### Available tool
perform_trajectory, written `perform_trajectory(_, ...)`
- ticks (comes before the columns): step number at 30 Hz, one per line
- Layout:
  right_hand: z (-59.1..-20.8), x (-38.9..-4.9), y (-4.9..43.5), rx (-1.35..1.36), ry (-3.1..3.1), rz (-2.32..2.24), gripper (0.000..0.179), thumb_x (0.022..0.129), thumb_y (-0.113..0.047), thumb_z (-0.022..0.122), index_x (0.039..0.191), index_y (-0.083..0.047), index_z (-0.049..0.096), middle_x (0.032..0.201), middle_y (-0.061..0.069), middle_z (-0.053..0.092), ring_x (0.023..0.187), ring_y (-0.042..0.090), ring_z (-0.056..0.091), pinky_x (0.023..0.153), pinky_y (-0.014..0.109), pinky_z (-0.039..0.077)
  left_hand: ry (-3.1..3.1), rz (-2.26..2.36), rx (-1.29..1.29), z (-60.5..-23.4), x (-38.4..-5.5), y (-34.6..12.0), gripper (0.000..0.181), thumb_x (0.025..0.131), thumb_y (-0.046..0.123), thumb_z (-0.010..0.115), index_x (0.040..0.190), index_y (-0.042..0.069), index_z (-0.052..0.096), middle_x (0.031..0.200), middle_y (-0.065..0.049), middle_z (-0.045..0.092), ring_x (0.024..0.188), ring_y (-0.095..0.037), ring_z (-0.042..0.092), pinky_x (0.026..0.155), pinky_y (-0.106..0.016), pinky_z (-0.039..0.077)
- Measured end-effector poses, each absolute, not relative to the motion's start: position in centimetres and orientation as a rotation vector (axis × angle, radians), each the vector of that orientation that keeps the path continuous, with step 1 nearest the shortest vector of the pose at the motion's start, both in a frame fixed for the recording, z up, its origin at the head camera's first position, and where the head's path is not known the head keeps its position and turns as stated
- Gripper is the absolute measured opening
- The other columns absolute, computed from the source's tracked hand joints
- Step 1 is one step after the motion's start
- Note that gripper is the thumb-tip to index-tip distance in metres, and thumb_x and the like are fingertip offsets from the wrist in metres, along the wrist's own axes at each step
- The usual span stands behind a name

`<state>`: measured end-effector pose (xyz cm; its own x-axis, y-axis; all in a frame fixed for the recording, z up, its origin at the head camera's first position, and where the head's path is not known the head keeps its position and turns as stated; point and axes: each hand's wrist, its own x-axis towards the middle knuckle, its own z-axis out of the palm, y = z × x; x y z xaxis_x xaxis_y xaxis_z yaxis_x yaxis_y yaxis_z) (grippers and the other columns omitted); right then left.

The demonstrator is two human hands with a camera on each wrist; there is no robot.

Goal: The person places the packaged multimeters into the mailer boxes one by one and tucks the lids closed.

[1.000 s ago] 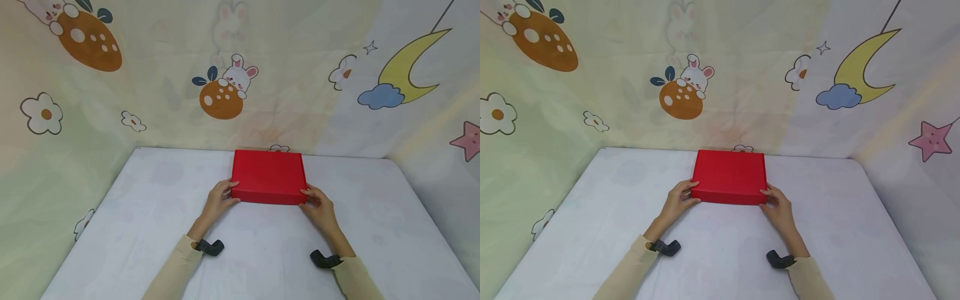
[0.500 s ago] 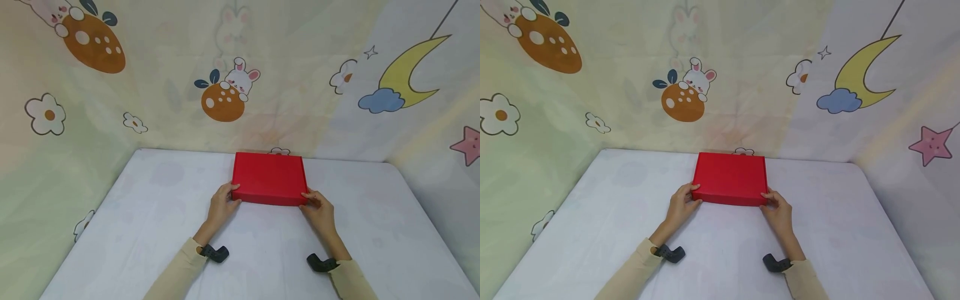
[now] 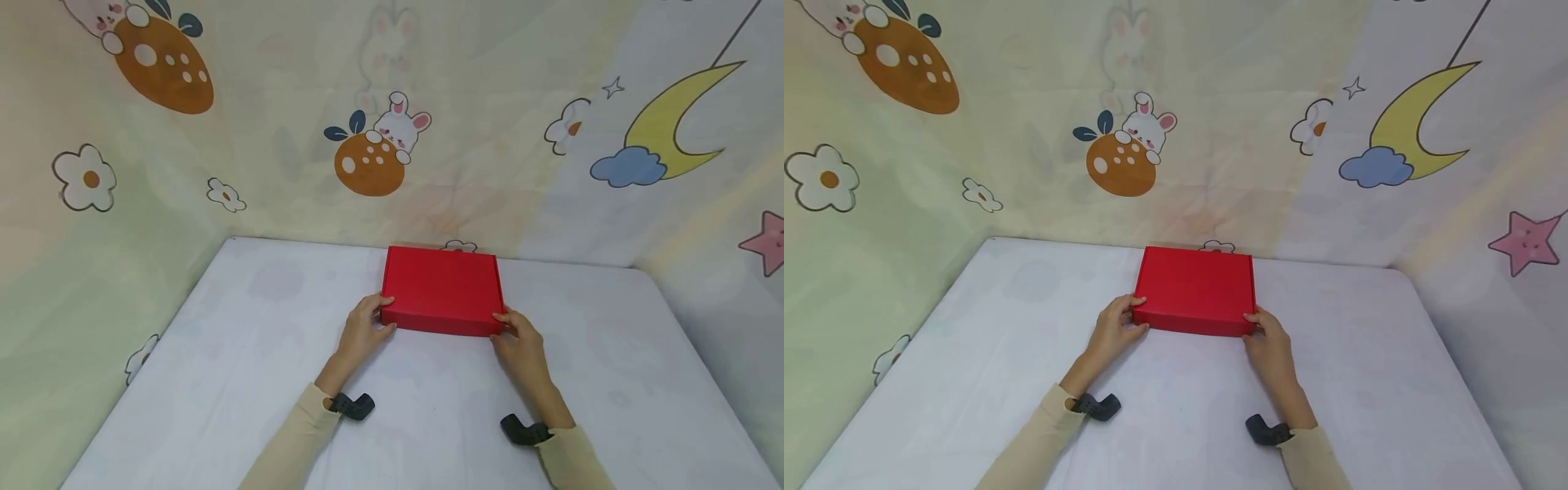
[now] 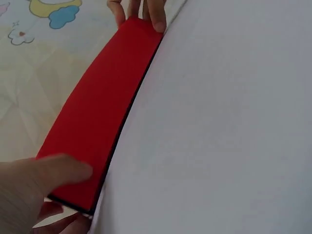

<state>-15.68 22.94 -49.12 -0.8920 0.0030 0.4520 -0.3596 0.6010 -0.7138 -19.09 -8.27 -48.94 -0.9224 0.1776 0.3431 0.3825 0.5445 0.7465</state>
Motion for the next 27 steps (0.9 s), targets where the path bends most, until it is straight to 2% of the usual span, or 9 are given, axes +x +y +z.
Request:
perform_trajectory(1,-48.8,-15.6,22.9,0.294,-2.474,1.117,0.041,0.077,0.012,0.074,0.115,0.004,0.063,0.132,0.027,0.055,0.111,0.036,0.061,0.088,0.036,0.056,-2.587,-1.292,-0.468,-48.6,-19.2,-8.3,0.051,0.077,0.008,0.083,0.123,0.007,0.062,0.13,-0.016,0.057,0.114,-0.029,0.061,0.087,-0.037,0.057)
perform_trajectory(3,-48.0,-15.4,23.0,0.312,-2.566,0.95,0.045,0.082,-0.001,0.074,0.125,0.0,0.059,0.138,0.025,0.05,0.118,0.04,0.055,0.09,0.05,0.053,-2.646,-1.221,-0.468,-47.9,-19.3,-8.4,0.055,0.076,0.021,0.085,0.124,0.01,0.062,0.134,-0.015,0.056,0.119,-0.029,0.057,0.088,-0.041,0.056)
perform_trajectory(6,-46.7,-15.4,23.0,0.309,-2.689,0.806,0.063,0.089,-0.026,0.07,0.144,-0.011,0.045,0.153,0.021,0.034,0.137,0.042,0.036,0.108,0.061,0.035,-2.724,-1.037,-0.484,-46.9,-19.4,-8.3,0.076,0.07,0.044,0.086,0.134,0.018,0.055,0.147,-0.014,0.045,0.131,-0.034,0.047,0.099,-0.05,0.049)
perform_trajectory(8,-45.9,-15.3,23.0,0.318,-2.759,0.717,0.077,0.089,-0.042,0.066,0.154,-0.019,0.03,0.161,0.019,0.018,0.145,0.044,0.018,0.114,0.066,0.014,-2.757,-0.906,-0.517,-46.4,-19.4,-8.1,0.095,0.065,0.054,0.084,0.146,0.023,0.043,0.157,-0.014,0.031,0.141,-0.038,0.034,0.11,-0.057,0.035)
perform_trajectory(10,-45.3,-15.3,22.9,0.334,-2.813,0.647,0.088,0.086,-0.053,0.064,0.157,-0.025,0.02,0.164,0.015,0.002,0.148,0.044,0.0,0.112,0.07,-0.006,-2.768,-0.785,-0.559,-45.9,-19.5,-7.9,0.113,0.061,0.06,0.084,0.154,0.028,0.029,0.162,-0.011,0.019,0.147,-0.038,0.018,0.116,-0.061,0.016)
perform_trajectory(13,-44.7,-15.1,22.7,0.348,-2.859,0.537,0.1,0.079,-0.062,0.067,0.157,-0.029,0.013,0.163,0.01,-0.014,0.146,0.043,-0.015,0.105,0.071,-0.021,-2.777,-0.627,-0.605,-45.4,-19.6,-7.7,0.128,0.056,0.067,0.083,0.157,0.033,0.012,0.165,-0.005,0.0,0.15,-0.036,-0.002,0.114,-0.067,-0.005)
perform_trajectory(18,-44.4,-14.8,22.5,0.345,-2.902,0.451,0.113,0.071,-0.066,0.071,0.158,-0.027,0.01,0.161,0.007,-0.023,0.146,0.041,-0.02,0.101,0.072,-0.025,-2.85,-0.438,-0.613,-45.0,-19.3,-7.2,0.125,0.061,0.079,0.07,0.157,0.036,0.002,0.163,-0.001,-0.017,0.148,-0.033,-0.016,0.108,-0.07,-0.016)
perform_trajectory(21,-44.4,-14.8,22.6,0.344,-2.901,0.434,0.112,0.071,-0.066,0.071,0.158,-0.026,0.012,0.161,0.008,-0.024,0.145,0.041,-0.02,0.1,0.073,-0.024,-2.872,-0.391,-0.608,-44.9,-19.1,-7.1,0.12,0.064,0.081,0.065,0.157,0.036,0.004,0.163,-0.001,-0.018,0.148,-0.031,-0.019,0.107,-0.069,-0.018)
perform_trajectory(27,-44.3,-14.9,22.4,0.35,-2.901,0.439,0.109,0.073,-0.067,0.069,0.157,-0.025,0.015,0.161,0.008,-0.022,0.145,0.042,-0.02,0.1,0.073,-0.024,-2.862,-0.352,-0.617,-44.9,-19.2,-7.1,0.118,0.066,0.081,0.063,0.157,0.036,0.003,0.162,0.002,-0.023,0.148,-0.031,-0.019,0.107,-0.067,-0.022)
